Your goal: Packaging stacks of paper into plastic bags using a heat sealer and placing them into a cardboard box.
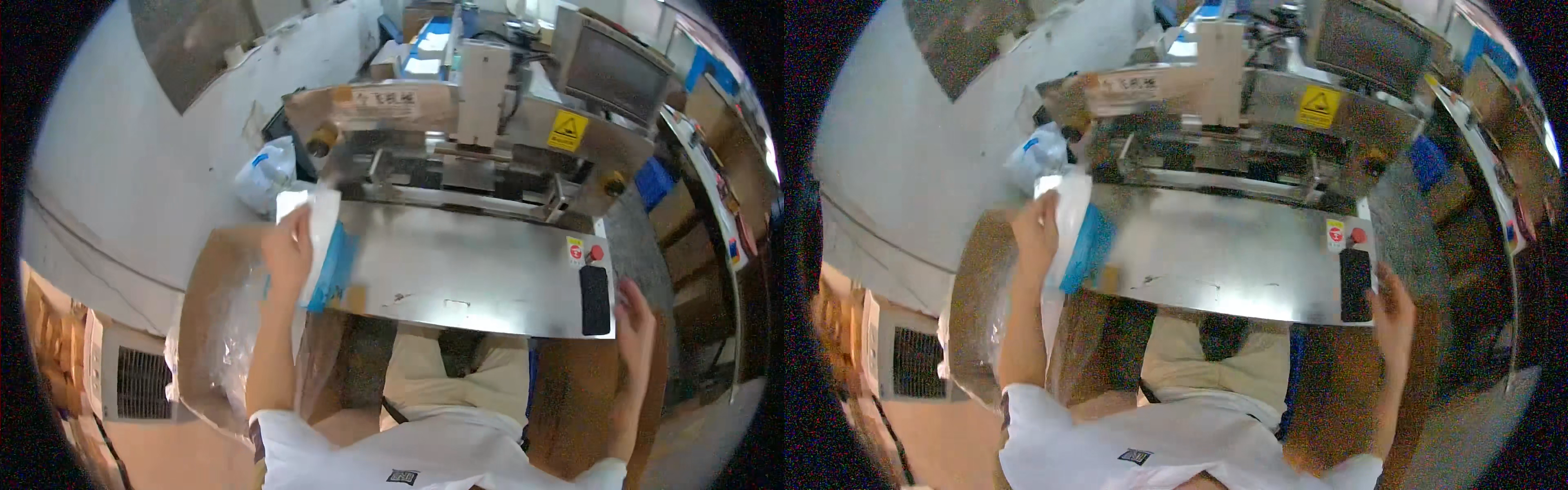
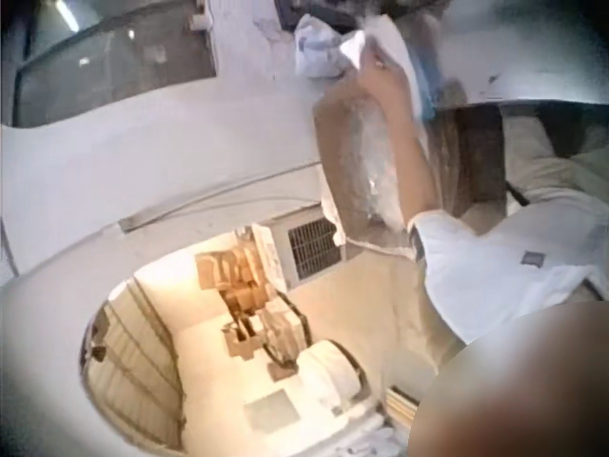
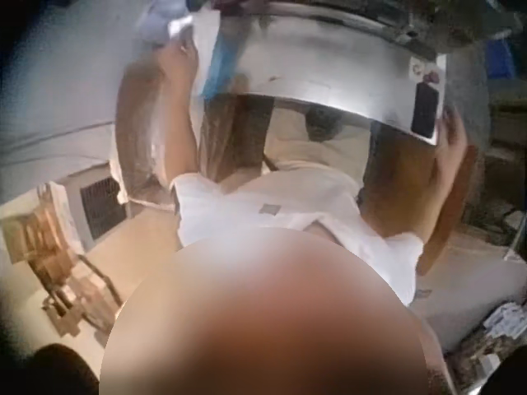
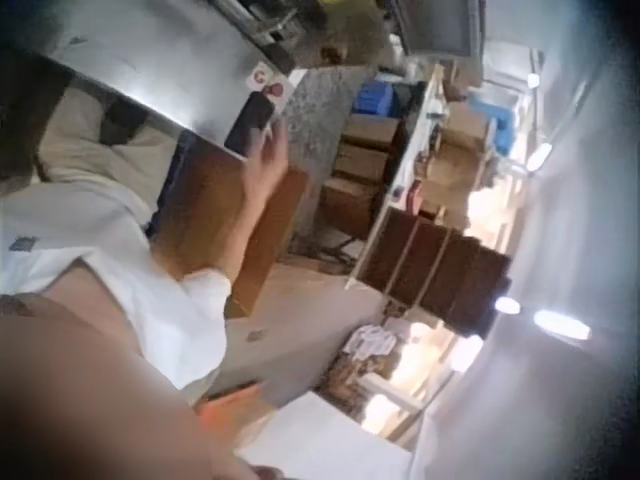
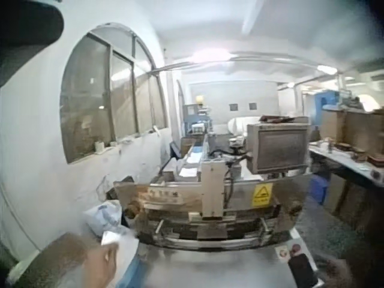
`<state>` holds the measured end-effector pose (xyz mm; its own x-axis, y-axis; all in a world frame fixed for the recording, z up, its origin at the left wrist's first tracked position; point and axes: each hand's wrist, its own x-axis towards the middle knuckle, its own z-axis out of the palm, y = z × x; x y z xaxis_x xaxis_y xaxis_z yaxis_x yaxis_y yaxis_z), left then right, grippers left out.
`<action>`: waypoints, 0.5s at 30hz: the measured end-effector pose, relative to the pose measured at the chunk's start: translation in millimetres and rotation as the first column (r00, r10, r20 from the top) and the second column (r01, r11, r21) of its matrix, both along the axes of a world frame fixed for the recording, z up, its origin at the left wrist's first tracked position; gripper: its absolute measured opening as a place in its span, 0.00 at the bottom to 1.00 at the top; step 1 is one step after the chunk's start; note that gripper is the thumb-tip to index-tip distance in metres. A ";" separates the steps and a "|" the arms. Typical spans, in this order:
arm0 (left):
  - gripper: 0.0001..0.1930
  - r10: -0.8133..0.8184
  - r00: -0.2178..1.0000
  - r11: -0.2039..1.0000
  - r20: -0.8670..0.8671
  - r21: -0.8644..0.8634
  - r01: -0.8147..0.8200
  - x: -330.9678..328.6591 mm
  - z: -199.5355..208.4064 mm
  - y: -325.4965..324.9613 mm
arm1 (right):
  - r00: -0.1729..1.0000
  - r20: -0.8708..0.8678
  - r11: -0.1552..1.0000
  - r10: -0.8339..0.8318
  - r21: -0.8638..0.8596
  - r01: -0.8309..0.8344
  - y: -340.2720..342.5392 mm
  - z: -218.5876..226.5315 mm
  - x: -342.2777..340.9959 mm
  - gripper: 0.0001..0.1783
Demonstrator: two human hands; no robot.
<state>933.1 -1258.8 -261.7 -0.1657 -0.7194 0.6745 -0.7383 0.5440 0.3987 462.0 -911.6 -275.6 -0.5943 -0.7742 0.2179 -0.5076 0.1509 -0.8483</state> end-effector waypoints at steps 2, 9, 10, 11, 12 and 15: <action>0.09 -0.202 0.979 0.957 -0.008 0.212 0.199 -30.4 8.5 57.0 | 0.907 -0.380 0.977 0.181 -0.037 -0.210 -59.8 21.2 59.6 0.36; 0.08 -0.548 0.757 0.622 -0.355 0.433 0.653 -103.7 -5.9 157.5 | 0.772 -0.026 0.773 0.635 0.027 -0.634 -124.4 18.9 134.0 0.12; 0.09 -0.443 0.758 0.614 -0.479 0.455 0.645 -105.5 -8.5 166.0 | 0.772 0.076 0.764 0.631 0.112 -0.635 -123.6 14.7 136.2 0.07; 0.09 -0.447 0.753 0.610 -0.483 0.451 0.651 -106.2 -17.1 170.9 | 0.793 -0.028 0.792 0.609 0.074 -0.606 -120.7 10.6 135.8 0.06; 0.09 -0.356 0.751 0.544 -0.556 0.530 0.650 -104.6 -29.0 173.1 | 0.793 -0.030 0.793 0.608 0.074 -0.605 -119.6 8.8 138.1 0.06; 0.10 -0.173 0.814 0.399 -0.554 0.716 0.573 -106.5 -51.2 167.5 | 0.812 -0.473 0.818 0.342 -0.275 -0.505 -117.8 4.1 142.5 0.08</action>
